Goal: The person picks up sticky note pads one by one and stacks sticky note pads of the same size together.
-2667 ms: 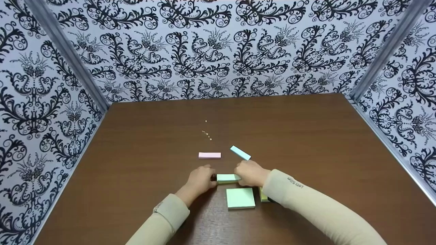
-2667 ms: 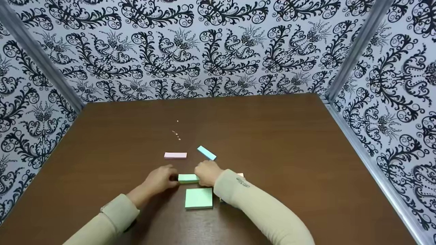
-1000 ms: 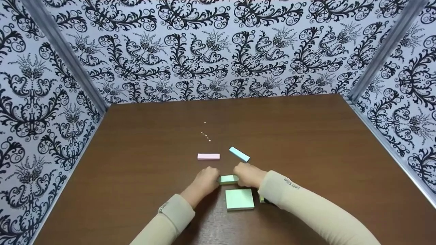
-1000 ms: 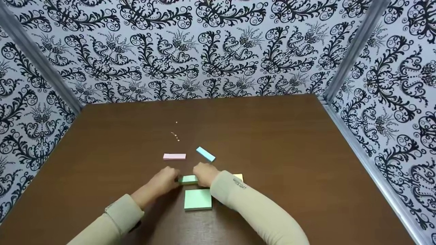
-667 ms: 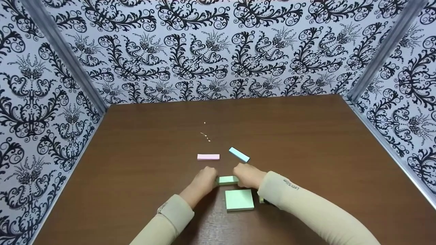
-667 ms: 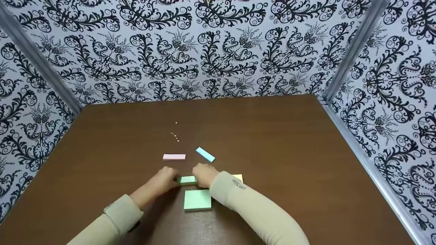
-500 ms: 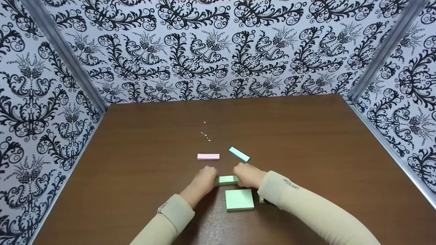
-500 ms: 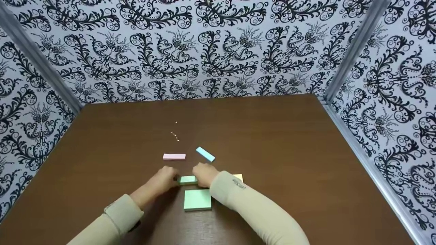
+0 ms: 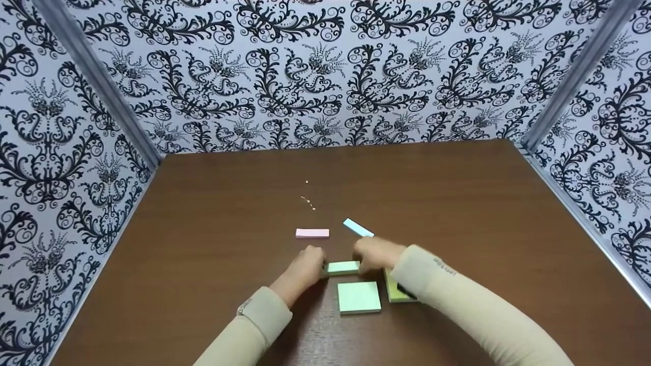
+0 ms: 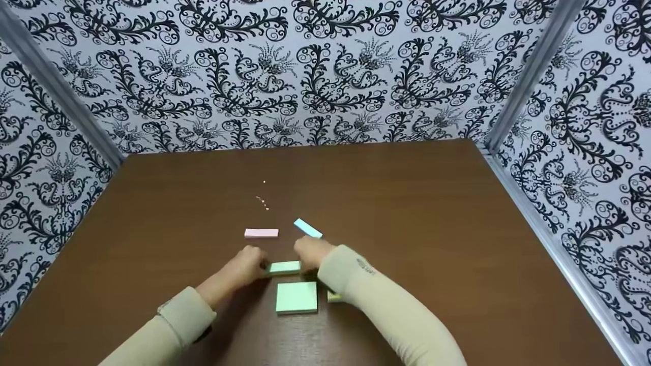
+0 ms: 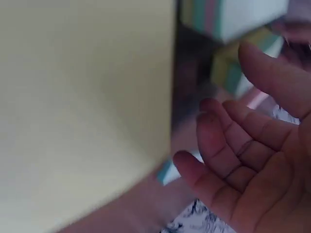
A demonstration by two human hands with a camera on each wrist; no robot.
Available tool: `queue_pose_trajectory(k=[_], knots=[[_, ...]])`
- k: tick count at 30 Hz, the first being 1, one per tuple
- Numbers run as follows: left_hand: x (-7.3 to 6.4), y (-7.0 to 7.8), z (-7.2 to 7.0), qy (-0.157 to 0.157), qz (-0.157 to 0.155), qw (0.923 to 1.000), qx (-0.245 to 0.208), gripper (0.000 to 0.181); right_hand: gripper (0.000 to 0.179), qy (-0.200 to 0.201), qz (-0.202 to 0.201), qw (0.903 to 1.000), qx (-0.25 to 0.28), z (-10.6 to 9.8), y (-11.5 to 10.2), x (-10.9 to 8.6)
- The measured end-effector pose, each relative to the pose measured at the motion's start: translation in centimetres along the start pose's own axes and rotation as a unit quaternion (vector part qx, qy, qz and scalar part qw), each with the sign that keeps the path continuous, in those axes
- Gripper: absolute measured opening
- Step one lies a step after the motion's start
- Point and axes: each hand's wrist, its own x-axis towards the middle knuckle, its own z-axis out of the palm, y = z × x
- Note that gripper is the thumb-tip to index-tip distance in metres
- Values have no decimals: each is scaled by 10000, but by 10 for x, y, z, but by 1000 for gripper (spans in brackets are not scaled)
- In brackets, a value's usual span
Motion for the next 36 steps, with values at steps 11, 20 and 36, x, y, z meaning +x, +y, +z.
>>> queue_pose_trajectory(k=[11,20,36], knots=[[3,6,1,-131,-130,9995,254,16,18,682,491,9963,-168,-21,41,12],[3,8,-1,-159,-50,9991,402,12,24,813,677,9943,-143,0,46,27],[4,4,-5,173,384,9949,915,13,14,723,1607,9843,-72,4,15,31]])
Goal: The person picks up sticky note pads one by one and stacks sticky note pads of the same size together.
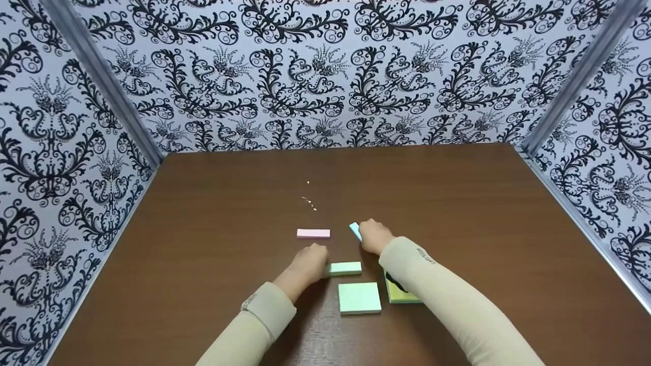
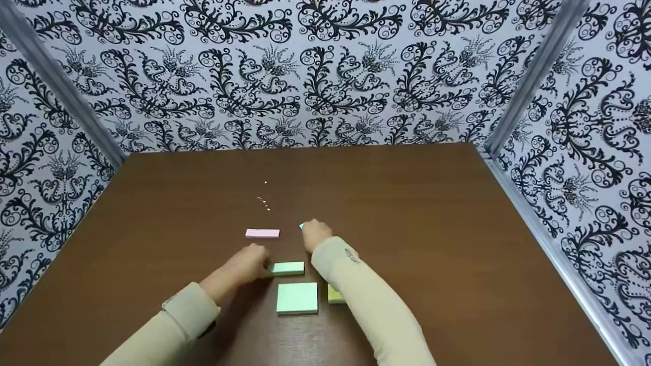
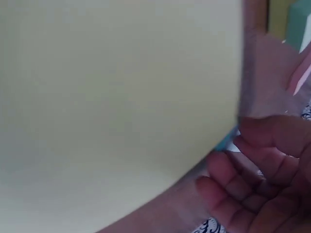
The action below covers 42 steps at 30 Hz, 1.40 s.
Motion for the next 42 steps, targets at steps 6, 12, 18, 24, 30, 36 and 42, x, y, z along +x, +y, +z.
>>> queue_pose_trajectory(k=[6,12,18,24,30,36,42], knots=[[0,0,-1,37,1,10000,-38,12,14,-19,276,9994,211,1,-8,-3],[0,0,-2,-103,-122,9998,-122,11,27,-283,-42,9994,191,-13,4,1],[-1,-1,-1,-92,-162,9998,-95,13,23,170,-2358,9656,-1086,-30,28,2],[0,-1,1,-146,-117,9997,-132,20,26,764,-3579,9058,-2136,-21,39,-3],[2,0,3,-320,-186,9990,-262,29,25,785,-3819,8936,-2223,-10,44,0],[3,2,3,-279,-281,9991,-174,26,19,1186,-3994,8778,-2362,-5,46,2],[2,4,2,-200,-311,9993,-54,15,10,1387,-4019,8593,-2843,-5,40,2]])
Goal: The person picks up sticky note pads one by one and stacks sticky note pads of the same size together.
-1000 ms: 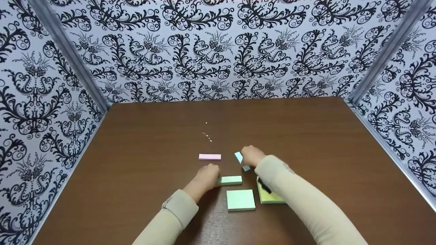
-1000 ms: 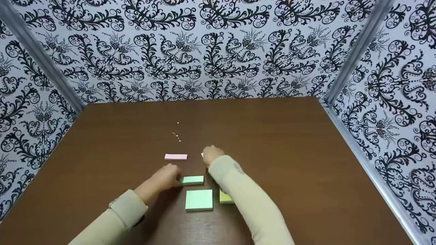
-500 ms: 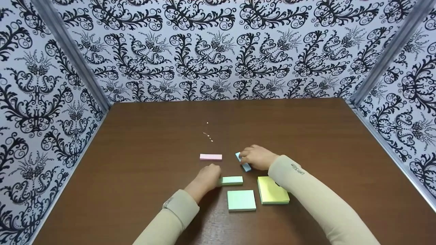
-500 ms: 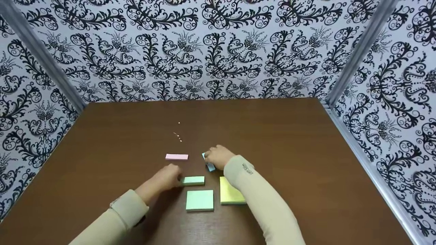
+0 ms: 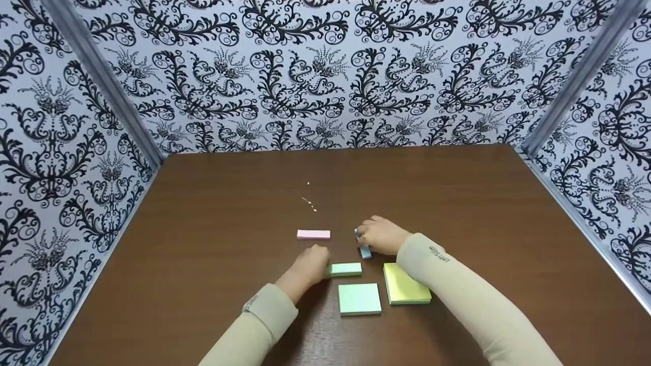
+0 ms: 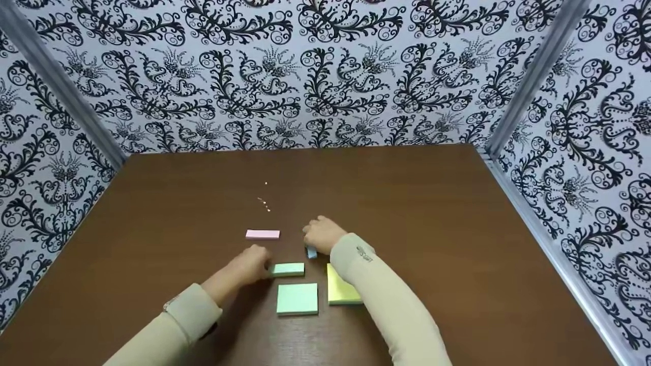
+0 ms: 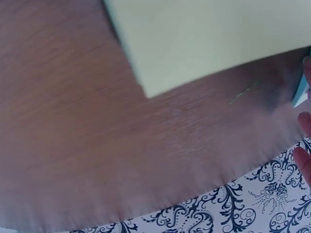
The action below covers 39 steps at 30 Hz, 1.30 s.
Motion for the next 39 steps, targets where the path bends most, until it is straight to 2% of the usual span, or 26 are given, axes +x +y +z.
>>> queue_pose_trajectory(k=[5,10,16,18,22,26,28,33,39], knots=[[0,0,1,9,-49,10000,-29,16,5,-302,113,9993,-211,-6,-6,5],[-1,1,-1,65,-22,10000,32,15,10,-681,505,9963,143,-6,-10,10],[-3,1,-2,184,127,9993,290,9,12,-531,803,9934,617,1,-13,12],[-3,1,-2,210,159,9991,320,8,13,-542,822,9927,701,1,-12,12],[-3,1,-3,219,149,9994,231,10,7,-809,849,9894,854,-5,-7,10],[-2,1,-1,164,92,9996,208,14,24,-1003,787,9875,925,-12,1,3],[-2,2,-1,146,79,9996,223,15,27,-1064,715,9865,1018,-13,4,-2],[-2,2,0,173,82,9997,174,16,22,-1169,564,9842,1203,-8,7,-12],[-1,1,-1,65,12,10000,-20,19,15,-1128,541,9850,1189,-4,6,-13]])
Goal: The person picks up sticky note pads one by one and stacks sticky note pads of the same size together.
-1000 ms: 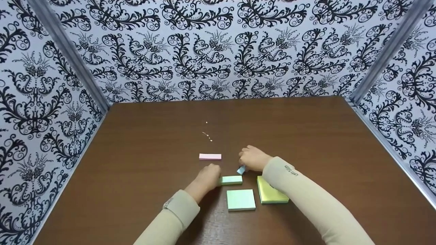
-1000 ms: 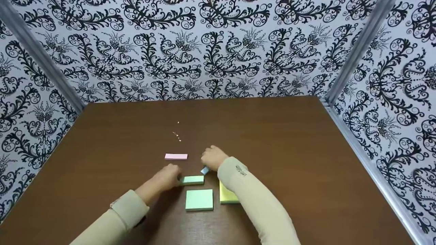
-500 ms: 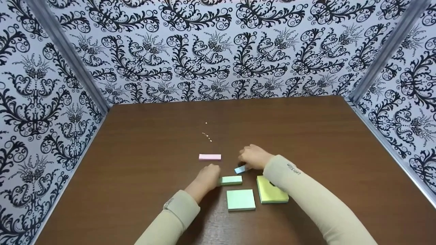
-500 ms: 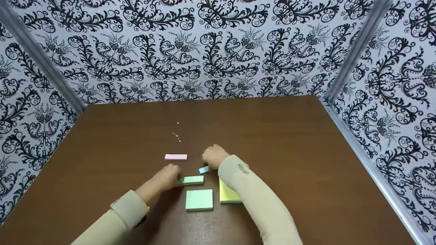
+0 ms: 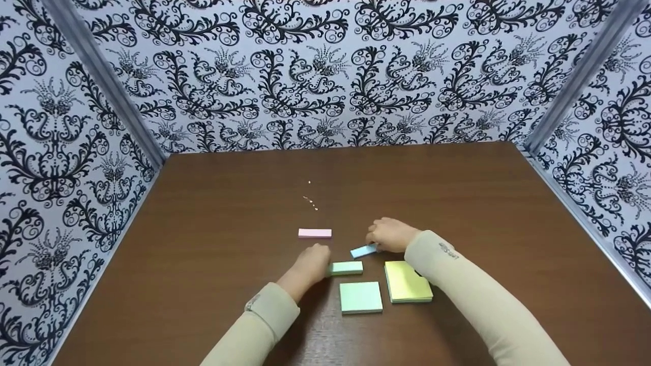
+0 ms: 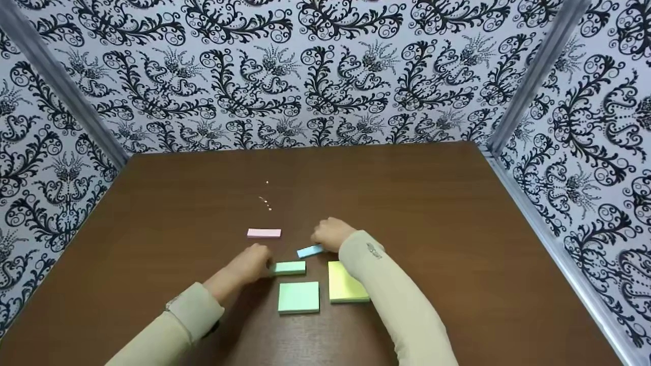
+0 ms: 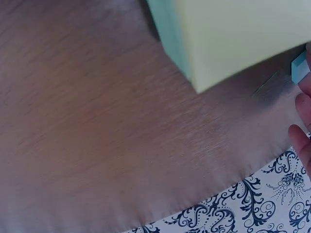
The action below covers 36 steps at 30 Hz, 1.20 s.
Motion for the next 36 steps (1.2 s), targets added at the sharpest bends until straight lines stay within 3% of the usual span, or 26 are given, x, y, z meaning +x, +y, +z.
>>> queue_pose_trajectory(k=[12,18,22,25,30,36], knots=[[1,0,1,-85,-102,9998,137,15,14,-226,846,9907,1039,5,-10,0],[0,-2,0,-18,-34,10000,39,14,14,-140,1141,9790,1681,-9,-19,1],[-1,-5,-1,-49,-21,9999,-101,18,13,-208,1071,9746,1957,-23,-30,1],[0,-6,-1,-73,11,9998,-186,19,8,-270,944,9783,1825,-27,-39,0],[0,-7,0,-171,-60,9994,-296,13,9,4,636,9857,1558,-23,-51,-1],[0,-7,0,-377,-134,9982,-454,21,13,267,556,9862,1539,-13,-60,2]])
